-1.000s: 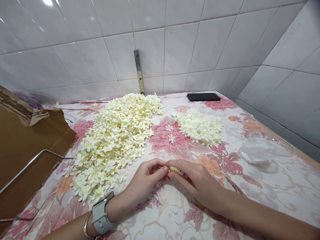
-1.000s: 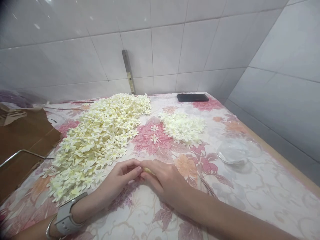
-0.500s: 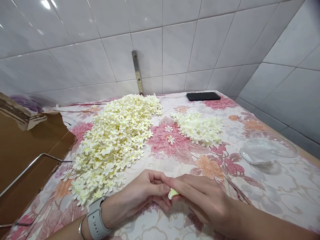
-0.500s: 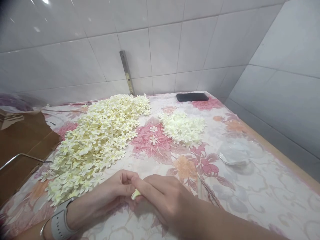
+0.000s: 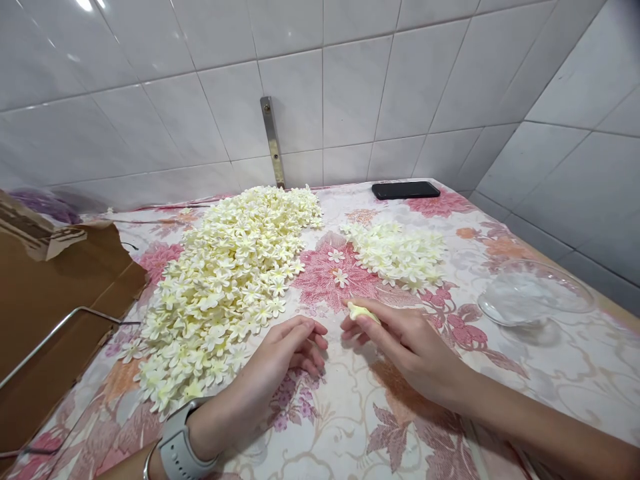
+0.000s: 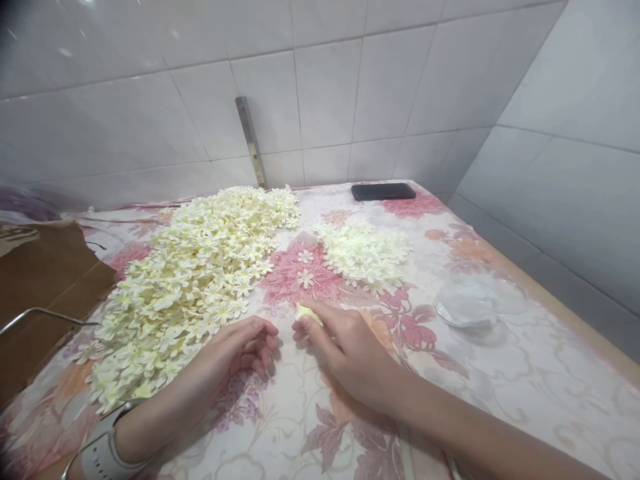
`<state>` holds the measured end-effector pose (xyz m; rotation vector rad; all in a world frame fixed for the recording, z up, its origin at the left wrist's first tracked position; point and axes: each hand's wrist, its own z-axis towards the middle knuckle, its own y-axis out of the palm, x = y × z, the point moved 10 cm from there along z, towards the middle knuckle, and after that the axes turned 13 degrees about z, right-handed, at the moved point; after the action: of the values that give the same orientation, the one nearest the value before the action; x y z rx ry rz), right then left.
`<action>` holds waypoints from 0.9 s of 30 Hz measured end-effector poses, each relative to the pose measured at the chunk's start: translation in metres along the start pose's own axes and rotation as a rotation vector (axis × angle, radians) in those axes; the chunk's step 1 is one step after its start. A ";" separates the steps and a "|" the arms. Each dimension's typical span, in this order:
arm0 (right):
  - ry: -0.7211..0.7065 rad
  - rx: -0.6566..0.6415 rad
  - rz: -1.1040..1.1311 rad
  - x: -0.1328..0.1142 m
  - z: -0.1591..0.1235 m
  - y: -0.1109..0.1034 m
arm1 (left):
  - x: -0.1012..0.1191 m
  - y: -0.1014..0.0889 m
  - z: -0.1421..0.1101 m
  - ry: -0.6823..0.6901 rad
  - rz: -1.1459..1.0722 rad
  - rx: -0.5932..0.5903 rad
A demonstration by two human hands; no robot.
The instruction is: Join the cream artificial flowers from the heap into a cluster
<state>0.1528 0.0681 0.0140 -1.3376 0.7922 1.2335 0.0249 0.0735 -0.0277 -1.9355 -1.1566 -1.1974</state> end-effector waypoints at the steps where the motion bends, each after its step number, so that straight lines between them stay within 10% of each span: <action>1: -0.006 -0.009 0.008 0.001 0.000 0.001 | 0.001 0.000 0.000 0.003 0.012 0.002; 19: 0.123 -0.117 0.049 0.002 -0.002 0.018 | 0.014 0.008 -0.003 0.202 0.138 -0.007; 27: 0.077 -0.181 0.004 -0.001 -0.006 0.028 | 0.031 -0.011 -0.010 0.384 0.386 0.237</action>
<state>0.1275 0.0567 0.0065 -1.5387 0.7509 1.2876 0.0178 0.0818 0.0056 -1.5701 -0.6549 -1.1002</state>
